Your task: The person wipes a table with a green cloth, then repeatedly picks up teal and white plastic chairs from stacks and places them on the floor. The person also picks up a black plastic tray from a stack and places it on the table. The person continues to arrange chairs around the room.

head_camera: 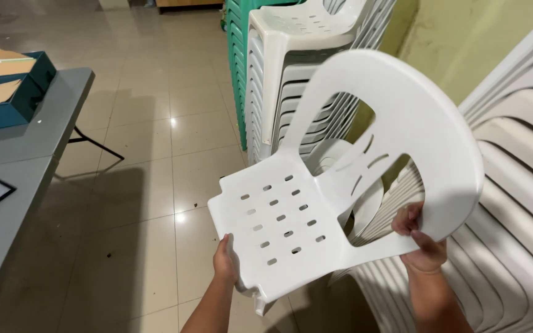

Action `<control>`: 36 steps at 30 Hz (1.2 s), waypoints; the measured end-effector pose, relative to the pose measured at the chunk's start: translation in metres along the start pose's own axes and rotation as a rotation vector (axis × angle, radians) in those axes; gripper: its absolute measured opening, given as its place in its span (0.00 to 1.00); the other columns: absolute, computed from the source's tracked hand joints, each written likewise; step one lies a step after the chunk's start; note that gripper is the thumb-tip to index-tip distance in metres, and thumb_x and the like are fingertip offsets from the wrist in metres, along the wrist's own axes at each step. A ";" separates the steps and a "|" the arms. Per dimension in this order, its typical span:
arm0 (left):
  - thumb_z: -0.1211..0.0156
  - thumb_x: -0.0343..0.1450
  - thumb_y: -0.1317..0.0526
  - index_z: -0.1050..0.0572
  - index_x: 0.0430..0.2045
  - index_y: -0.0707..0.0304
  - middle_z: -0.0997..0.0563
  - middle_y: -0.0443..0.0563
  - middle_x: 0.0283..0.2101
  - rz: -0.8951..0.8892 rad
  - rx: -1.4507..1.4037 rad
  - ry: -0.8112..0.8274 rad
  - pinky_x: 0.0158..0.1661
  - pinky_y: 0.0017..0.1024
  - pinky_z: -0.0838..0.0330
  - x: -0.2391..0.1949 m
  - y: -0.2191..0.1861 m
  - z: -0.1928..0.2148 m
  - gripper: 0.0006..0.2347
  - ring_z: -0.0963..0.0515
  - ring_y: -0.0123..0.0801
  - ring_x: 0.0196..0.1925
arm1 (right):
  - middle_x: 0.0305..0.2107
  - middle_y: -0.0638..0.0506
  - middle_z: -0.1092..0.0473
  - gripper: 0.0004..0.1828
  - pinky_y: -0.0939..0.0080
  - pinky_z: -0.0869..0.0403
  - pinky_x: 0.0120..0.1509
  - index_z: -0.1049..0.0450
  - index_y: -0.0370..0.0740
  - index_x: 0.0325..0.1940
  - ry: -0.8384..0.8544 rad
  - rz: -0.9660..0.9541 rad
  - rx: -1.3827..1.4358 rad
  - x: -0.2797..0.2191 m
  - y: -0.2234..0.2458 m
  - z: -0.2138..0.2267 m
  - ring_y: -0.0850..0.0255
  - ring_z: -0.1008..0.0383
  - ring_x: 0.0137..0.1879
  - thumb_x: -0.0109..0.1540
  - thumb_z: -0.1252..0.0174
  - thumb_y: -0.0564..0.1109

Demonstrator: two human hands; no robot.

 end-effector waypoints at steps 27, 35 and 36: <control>0.38 0.70 0.58 0.25 0.56 0.68 0.20 0.55 0.51 -0.140 0.763 0.011 0.55 0.31 0.31 -0.004 0.017 0.011 0.20 0.24 0.36 0.53 | 0.24 0.44 0.24 0.28 0.49 0.26 0.42 0.23 0.39 0.37 0.146 -1.048 -1.589 -0.038 -0.135 0.089 0.47 0.22 0.36 0.61 0.42 0.68; 0.38 0.69 0.57 0.26 0.56 0.69 0.19 0.59 0.55 0.071 0.849 -0.204 0.58 0.36 0.30 -0.002 0.101 0.113 0.21 0.23 0.43 0.58 | 0.29 0.48 0.29 0.09 0.56 0.29 0.38 0.27 0.41 0.35 -0.046 -0.094 -1.561 -0.055 -0.087 0.085 0.54 0.29 0.31 0.63 0.34 0.45; 0.38 0.69 0.55 0.28 0.58 0.69 0.21 0.61 0.58 0.123 0.921 -0.203 0.61 0.36 0.31 0.008 0.119 0.125 0.24 0.23 0.45 0.61 | 0.31 0.47 0.30 0.09 0.56 0.30 0.38 0.28 0.39 0.38 -0.071 0.004 -1.558 -0.059 -0.082 0.085 0.54 0.31 0.31 0.62 0.33 0.42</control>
Point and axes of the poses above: each hand's wrist, its own x-axis towards the middle knuckle, its own z-axis out of the back of the hand, y = z × x, the point moved 9 cm from there along x, towards the middle knuckle
